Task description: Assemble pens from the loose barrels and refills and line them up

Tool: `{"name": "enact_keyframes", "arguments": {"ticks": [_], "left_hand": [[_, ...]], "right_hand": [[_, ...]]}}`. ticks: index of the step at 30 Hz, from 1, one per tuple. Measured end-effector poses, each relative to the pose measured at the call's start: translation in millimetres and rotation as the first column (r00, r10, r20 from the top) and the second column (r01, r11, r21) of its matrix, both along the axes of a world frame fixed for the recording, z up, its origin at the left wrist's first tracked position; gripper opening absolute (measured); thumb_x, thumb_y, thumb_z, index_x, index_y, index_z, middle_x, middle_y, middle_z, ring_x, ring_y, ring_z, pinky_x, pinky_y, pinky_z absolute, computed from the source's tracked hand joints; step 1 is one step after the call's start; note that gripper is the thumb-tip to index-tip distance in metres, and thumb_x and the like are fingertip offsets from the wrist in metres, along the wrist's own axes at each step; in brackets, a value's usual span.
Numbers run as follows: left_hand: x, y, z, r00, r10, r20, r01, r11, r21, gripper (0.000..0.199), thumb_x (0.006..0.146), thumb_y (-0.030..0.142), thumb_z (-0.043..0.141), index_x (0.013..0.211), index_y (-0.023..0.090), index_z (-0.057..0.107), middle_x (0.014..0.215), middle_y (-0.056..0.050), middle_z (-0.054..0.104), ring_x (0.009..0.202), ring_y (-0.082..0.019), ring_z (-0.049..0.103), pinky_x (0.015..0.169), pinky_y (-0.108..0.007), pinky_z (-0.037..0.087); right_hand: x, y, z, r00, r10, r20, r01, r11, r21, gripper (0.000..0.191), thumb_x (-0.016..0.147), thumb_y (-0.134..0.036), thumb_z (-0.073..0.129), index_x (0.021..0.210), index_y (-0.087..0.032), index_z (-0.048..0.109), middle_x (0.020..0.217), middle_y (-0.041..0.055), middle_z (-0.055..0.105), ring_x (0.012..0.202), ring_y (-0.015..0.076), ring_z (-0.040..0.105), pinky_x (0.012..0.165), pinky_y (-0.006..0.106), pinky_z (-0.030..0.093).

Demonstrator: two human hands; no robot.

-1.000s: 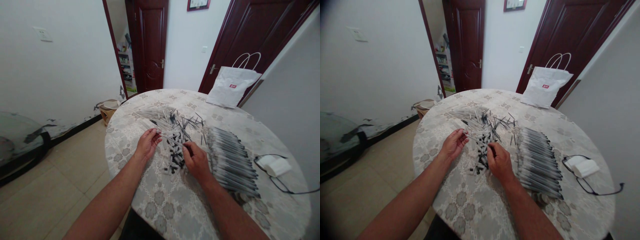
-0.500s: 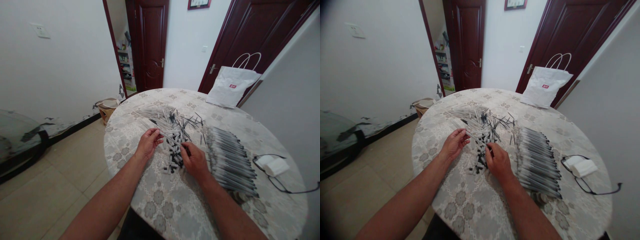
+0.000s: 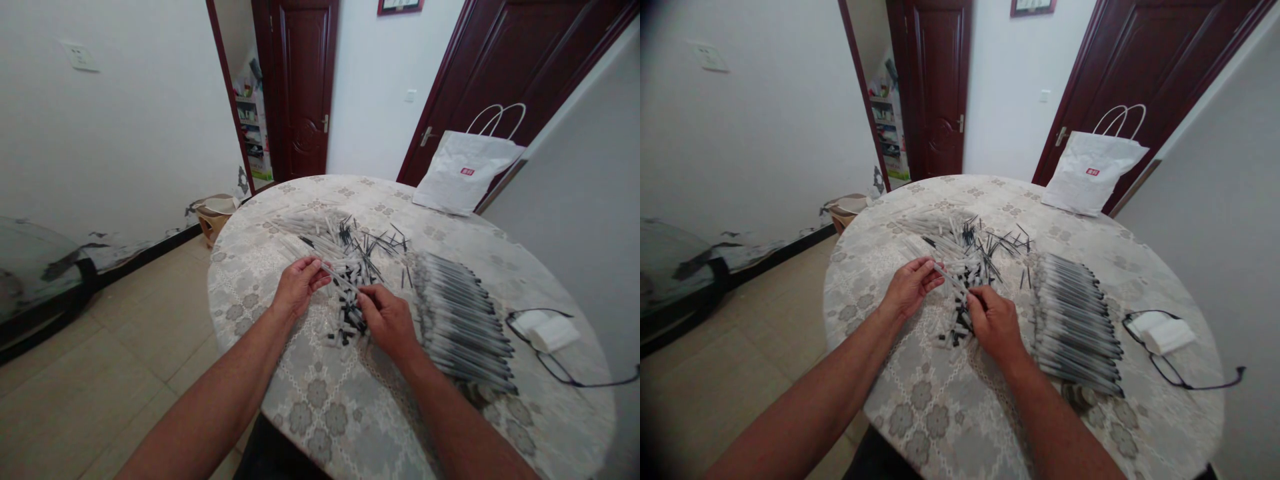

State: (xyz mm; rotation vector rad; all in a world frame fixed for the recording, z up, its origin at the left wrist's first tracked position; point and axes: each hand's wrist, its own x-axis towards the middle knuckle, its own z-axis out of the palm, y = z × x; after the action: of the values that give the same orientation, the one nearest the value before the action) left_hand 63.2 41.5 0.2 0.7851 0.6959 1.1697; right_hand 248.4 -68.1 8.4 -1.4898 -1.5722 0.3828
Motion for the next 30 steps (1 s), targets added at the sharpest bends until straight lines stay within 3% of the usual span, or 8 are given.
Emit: {"name": "enact_keyframes", "arguments": {"ticks": [5, 9, 11, 15, 18, 23, 27, 30], "left_hand": [[1.8, -1.3, -0.2, 0.999, 0.008, -0.039, -0.008, 1.000, 0.004, 0.027, 0.080, 0.031, 0.080, 0.097, 0.014, 0.067, 0.100, -0.011, 0.076, 0.084, -0.017, 0.073, 0.080, -0.034, 0.062], [2.4, 0.1, -0.2, 0.999, -0.004, -0.046, 0.006, 1.000, 0.031, 0.027, 0.081, 0.032, 0.079, 0.097, 0.015, 0.065, 0.102, -0.011, 0.076, 0.086, -0.018, 0.074, 0.081, -0.034, 0.062], [3.2, 1.0, 0.3, 0.998, 0.014, -0.069, -0.011, 0.999, 0.047, 0.030, 0.080, 0.033, 0.079, 0.099, 0.016, 0.064, 0.102, -0.010, 0.076, 0.086, -0.018, 0.074, 0.080, -0.033, 0.062], [5.8, -1.9, 3.4, 0.981, -0.066, -0.182, 0.089, 0.989, 0.119, 0.035, 0.079, 0.039, 0.079, 0.103, 0.017, 0.064, 0.101, -0.009, 0.076, 0.084, -0.019, 0.074, 0.076, -0.034, 0.062], [6.6, -7.3, 6.6, 0.943, -0.089, -0.320, 0.147, 0.976, 0.162, 0.040, 0.076, 0.045, 0.080, 0.102, 0.018, 0.068, 0.094, -0.008, 0.076, 0.080, -0.022, 0.074, 0.068, -0.033, 0.062], [3.8, -6.0, 6.7, 0.858, 0.036, -0.512, 0.112, 0.960, 0.256, 0.039, 0.080, 0.053, 0.072, 0.092, 0.017, 0.073, 0.093, -0.010, 0.076, 0.082, -0.023, 0.072, 0.066, -0.032, 0.060], [0.8, 1.6, 1.3, 0.727, 0.138, -0.672, 0.121, 0.938, 0.323, 0.037, 0.080, 0.052, 0.070, 0.095, 0.019, 0.072, 0.088, -0.007, 0.076, 0.080, -0.024, 0.071, 0.063, -0.030, 0.056], [-0.9, 4.3, -3.9, 0.581, 0.273, -0.767, 0.193, 0.869, 0.456, 0.033, 0.081, 0.048, 0.066, 0.098, 0.021, 0.072, 0.092, -0.006, 0.076, 0.084, -0.024, 0.070, 0.074, -0.033, 0.054]], "right_hand": [[-6.0, 4.5, -0.3, 0.864, -0.041, -0.502, -0.098, 0.964, -0.248, 0.028, 0.088, -0.047, 0.064, 0.092, -0.019, 0.065, 0.070, 0.0003, 0.068, 0.047, 0.0122, 0.057, 0.040, 0.022, 0.043], [-5.9, 7.2, 2.3, 0.816, -0.049, -0.576, -0.153, 0.943, -0.296, 0.025, 0.087, -0.045, 0.063, 0.089, -0.020, 0.060, 0.069, -0.0013, 0.067, 0.045, 0.0115, 0.055, 0.040, 0.021, 0.042], [-3.8, 7.4, 4.3, 0.888, -0.010, -0.459, -0.137, 0.949, -0.285, 0.021, 0.092, -0.041, 0.057, 0.090, -0.020, 0.061, 0.070, -0.0007, 0.068, 0.050, 0.0129, 0.058, 0.045, 0.023, 0.045], [0.6, 5.9, 10.1, 0.997, 0.041, 0.064, -0.035, 0.996, -0.084, 0.013, 0.095, -0.028, 0.057, 0.098, -0.022, 0.068, 0.086, 0.0018, 0.073, 0.078, 0.0166, 0.067, 0.074, 0.027, 0.050], [3.7, 2.9, 17.4, 0.935, 0.029, 0.353, -0.017, 0.999, -0.036, 0.012, 0.096, -0.023, 0.058, 0.101, -0.021, 0.068, 0.093, 0.0044, 0.072, 0.089, 0.0189, 0.065, 0.083, 0.029, 0.048], [28.9, -8.0, 43.5, 0.778, 0.012, 0.628, 0.041, 0.997, -0.070, 0.009, 0.093, -0.020, 0.063, 0.094, -0.021, 0.072, 0.094, 0.0078, 0.068, 0.097, 0.0217, 0.061, 0.087, 0.030, 0.046], [83.0, -21.8, 67.2, 0.705, -0.134, 0.697, 0.219, 0.975, -0.034, 0.012, 0.092, -0.018, 0.063, 0.095, -0.021, 0.075, 0.092, 0.0078, 0.068, 0.093, 0.0216, 0.061, 0.086, 0.031, 0.045], [131.7, -31.2, 72.0, 0.629, -0.285, 0.723, 0.393, 0.919, 0.020, 0.013, 0.089, -0.018, 0.065, 0.093, -0.022, 0.076, 0.091, 0.0081, 0.069, 0.090, 0.0223, 0.061, 0.084, 0.032, 0.045]]}}
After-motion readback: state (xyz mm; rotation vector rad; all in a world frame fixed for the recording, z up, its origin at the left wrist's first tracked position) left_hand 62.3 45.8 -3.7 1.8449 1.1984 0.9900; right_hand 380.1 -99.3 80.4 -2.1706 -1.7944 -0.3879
